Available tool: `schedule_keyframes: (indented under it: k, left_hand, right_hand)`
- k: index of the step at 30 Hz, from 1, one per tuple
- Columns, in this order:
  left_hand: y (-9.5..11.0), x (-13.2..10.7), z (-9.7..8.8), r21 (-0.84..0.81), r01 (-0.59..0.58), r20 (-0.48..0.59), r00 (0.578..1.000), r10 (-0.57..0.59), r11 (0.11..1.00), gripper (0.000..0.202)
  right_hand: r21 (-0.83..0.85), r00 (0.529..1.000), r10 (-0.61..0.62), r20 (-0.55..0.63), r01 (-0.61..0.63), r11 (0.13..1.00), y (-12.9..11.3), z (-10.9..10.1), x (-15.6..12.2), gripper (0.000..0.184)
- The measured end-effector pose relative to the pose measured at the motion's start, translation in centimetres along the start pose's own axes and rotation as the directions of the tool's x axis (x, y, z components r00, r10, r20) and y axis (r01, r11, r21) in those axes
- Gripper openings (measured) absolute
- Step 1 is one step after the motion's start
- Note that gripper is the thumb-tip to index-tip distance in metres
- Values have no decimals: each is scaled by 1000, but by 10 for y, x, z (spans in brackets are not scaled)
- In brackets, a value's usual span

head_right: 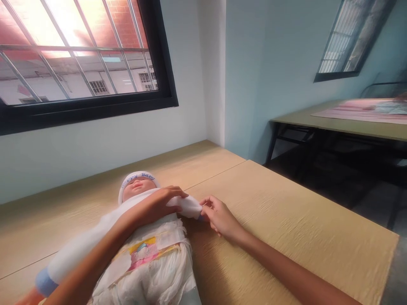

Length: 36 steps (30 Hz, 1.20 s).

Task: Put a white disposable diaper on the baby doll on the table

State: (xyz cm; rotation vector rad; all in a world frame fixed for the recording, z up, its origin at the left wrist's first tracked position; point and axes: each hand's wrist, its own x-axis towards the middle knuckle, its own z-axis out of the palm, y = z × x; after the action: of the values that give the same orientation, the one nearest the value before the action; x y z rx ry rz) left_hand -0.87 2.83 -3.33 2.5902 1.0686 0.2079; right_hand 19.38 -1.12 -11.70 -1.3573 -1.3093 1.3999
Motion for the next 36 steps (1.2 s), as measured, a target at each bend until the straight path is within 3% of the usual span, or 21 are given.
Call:
schedule_keyframes:
  k: [9,16,19,27,32,36]
  left_hand:
    - [-6,6,2,42,-61,-2,998,61,997,9]
    - [4,3,-2,19,-132,63,989,130,991,32]
    - [7,3,-3,20,-165,74,984,163,986,33]
    - [14,2,-6,19,-201,54,978,200,979,13]
    - [19,1,-7,29,-174,49,984,172,984,17]
    - [22,0,-7,12,-140,33,990,140,990,19]
  right_hand:
    - [-7,993,-101,55,102,995,7,1,1,25]
    - [9,990,-136,48,135,991,1,2,-5,24]
    - [-7,984,-179,22,179,984,-8,9,-16,23]
    - [-167,962,-270,41,273,947,-20,22,-34,19]
    - [-366,908,-419,-8,387,846,-15,24,-33,20]
    - [-476,874,-485,-36,411,778,-10,25,-31,17]
